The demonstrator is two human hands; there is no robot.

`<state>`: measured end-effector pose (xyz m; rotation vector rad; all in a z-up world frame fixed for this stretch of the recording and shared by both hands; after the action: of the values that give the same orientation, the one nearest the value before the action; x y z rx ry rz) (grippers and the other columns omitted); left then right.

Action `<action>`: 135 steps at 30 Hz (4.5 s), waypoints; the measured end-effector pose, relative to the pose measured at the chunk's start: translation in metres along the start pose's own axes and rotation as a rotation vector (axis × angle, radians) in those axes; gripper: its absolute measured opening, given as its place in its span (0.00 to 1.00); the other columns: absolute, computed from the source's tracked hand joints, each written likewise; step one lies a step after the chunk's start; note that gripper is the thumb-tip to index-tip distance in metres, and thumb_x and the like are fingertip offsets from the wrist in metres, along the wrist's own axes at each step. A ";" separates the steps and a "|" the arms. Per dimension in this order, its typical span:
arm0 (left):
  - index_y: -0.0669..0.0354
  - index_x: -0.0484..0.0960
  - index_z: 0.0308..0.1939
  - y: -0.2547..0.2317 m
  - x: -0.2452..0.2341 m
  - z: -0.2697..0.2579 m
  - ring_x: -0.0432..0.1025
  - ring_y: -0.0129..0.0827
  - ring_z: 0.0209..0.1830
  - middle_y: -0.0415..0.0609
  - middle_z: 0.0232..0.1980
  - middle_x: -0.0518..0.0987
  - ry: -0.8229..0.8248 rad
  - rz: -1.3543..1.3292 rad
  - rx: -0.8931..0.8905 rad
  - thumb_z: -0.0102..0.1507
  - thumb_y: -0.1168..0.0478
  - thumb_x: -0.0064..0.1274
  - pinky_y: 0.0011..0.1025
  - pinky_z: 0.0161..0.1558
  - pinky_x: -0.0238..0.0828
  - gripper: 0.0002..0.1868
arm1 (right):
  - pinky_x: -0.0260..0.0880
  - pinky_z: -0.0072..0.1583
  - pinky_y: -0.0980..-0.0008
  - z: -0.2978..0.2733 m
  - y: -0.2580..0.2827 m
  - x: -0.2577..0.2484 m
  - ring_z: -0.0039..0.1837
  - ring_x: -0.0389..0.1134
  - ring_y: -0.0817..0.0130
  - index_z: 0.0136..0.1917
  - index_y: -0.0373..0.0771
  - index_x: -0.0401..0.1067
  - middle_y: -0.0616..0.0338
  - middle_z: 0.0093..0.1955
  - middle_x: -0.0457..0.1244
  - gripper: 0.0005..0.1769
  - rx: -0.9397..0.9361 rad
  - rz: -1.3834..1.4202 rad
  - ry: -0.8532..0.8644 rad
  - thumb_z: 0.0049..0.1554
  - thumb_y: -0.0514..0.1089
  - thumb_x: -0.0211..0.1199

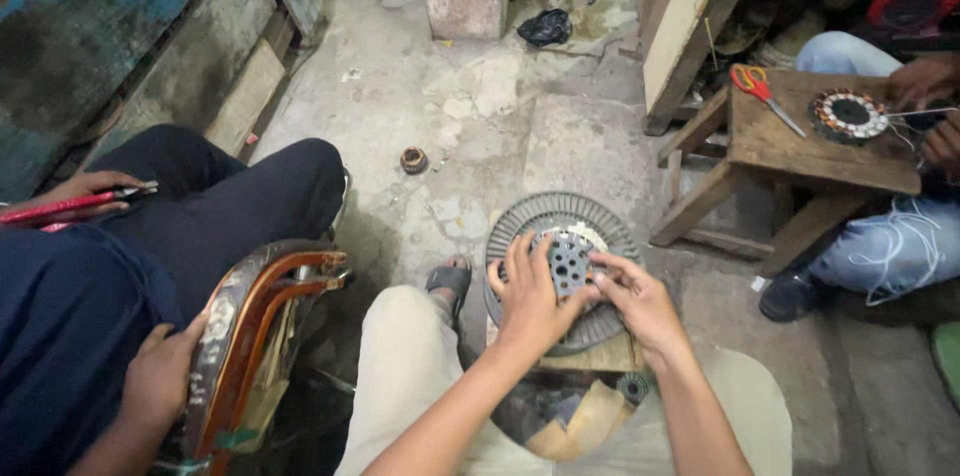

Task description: The person sits on a chair and works on a circular electrical component resting on their lap. They use their hands to adjust small parts and wires within the component's slots. Another person nearby is also working on a similar component.

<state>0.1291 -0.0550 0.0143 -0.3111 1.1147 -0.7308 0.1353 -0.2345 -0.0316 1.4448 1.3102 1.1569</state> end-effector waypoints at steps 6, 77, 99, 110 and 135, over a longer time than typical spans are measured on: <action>0.62 0.58 0.72 -0.009 -0.020 0.008 0.50 0.64 0.74 0.72 0.70 0.58 0.133 -0.022 0.107 0.37 0.33 0.73 0.63 0.69 0.39 0.69 | 0.67 0.50 0.76 -0.003 0.001 -0.001 0.48 0.66 0.77 0.63 0.37 0.75 0.62 0.47 0.67 0.20 0.088 -0.045 0.022 0.57 0.35 0.62; 0.62 0.71 0.64 -0.039 -0.058 0.037 0.60 0.52 0.64 0.54 0.65 0.67 0.184 -0.021 0.009 0.45 0.62 0.70 0.51 0.57 0.54 0.43 | 0.70 0.60 0.73 -0.027 0.045 0.029 0.55 0.70 0.75 0.55 0.34 0.78 0.60 0.52 0.71 0.11 0.020 -0.151 0.129 0.62 0.40 0.61; 0.50 0.74 0.60 -0.018 -0.060 0.032 0.62 0.51 0.63 0.50 0.62 0.68 0.170 -0.194 -0.005 0.48 0.57 0.72 0.46 0.61 0.59 0.37 | 0.68 0.50 0.80 -0.034 0.061 -0.024 0.47 0.69 0.82 0.52 0.33 0.78 0.63 0.46 0.72 0.09 -0.086 -0.215 -0.049 0.59 0.39 0.64; 0.49 0.73 0.61 -0.017 -0.060 0.033 0.62 0.51 0.62 0.49 0.62 0.68 0.180 -0.174 -0.005 0.48 0.57 0.72 0.47 0.62 0.57 0.38 | 0.64 0.47 0.78 -0.099 0.139 -0.072 0.45 0.64 0.79 0.54 0.32 0.78 0.62 0.43 0.67 0.09 -0.208 -0.495 -0.127 0.58 0.33 0.66; 0.47 0.74 0.60 -0.014 -0.057 0.034 0.63 0.49 0.62 0.48 0.62 0.68 0.156 -0.198 -0.004 0.48 0.57 0.72 0.47 0.61 0.57 0.38 | 0.68 0.46 0.71 -0.086 0.212 -0.234 0.43 0.67 0.72 0.56 0.35 0.77 0.55 0.42 0.67 0.13 -0.200 -1.270 0.099 0.58 0.39 0.66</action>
<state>0.1406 -0.0320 0.0767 -0.3765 1.2441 -0.9410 0.0911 -0.4869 0.1720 0.2071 1.6793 0.4431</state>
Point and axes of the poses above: each hand's wrist, its own z-axis towards the middle knuckle, its own x-axis out of the palm, y = z × x, the point moved 5 cm from there along z, towards the middle knuckle
